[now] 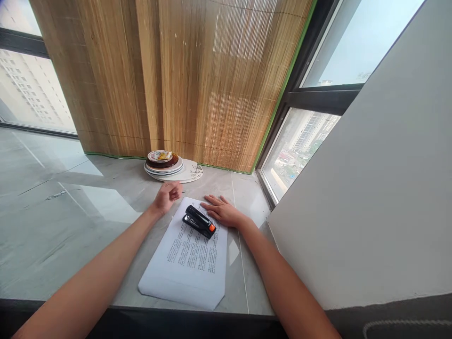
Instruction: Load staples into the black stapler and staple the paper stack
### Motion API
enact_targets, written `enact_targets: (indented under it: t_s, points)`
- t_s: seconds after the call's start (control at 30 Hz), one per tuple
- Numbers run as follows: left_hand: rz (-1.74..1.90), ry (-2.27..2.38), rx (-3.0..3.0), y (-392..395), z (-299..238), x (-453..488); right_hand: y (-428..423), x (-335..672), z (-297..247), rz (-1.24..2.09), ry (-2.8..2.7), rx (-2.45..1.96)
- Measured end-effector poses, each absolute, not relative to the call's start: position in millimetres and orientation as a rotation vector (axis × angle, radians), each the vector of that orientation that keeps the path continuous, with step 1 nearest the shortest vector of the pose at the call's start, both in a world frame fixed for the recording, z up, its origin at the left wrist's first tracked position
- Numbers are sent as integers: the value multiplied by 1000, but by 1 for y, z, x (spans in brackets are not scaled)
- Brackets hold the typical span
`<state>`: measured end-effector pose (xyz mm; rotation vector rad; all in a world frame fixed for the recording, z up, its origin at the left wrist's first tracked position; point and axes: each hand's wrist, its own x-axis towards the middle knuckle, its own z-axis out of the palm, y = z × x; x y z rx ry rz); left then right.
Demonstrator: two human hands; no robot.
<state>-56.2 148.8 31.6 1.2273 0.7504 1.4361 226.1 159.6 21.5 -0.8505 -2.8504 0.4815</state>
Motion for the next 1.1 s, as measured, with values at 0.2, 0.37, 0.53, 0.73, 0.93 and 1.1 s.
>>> enact_targets:
  t_s: [0.2, 0.37, 0.53, 0.73, 0.93, 1.1]
  points:
    - [977, 1254, 2066, 149, 16, -40, 176, 238, 17, 539, -2816, -749]
    - [638, 1469, 2247, 144, 18, -36, 163, 231, 28, 572, -2388, -774]
    - [539, 1524, 2306, 139, 21, -35, 129, 222, 48, 862, -2571, -579]
    - [604, 1619, 2368, 136, 22, -33, 126, 220, 48, 678, -2528, -774]
    - [676, 1464, 2584, 138, 14, -26, 142, 229, 49, 498, -2011, -1132]
    - [574, 1451, 2558, 136, 14, -26, 151, 247, 51, 201, -1864, -1491]
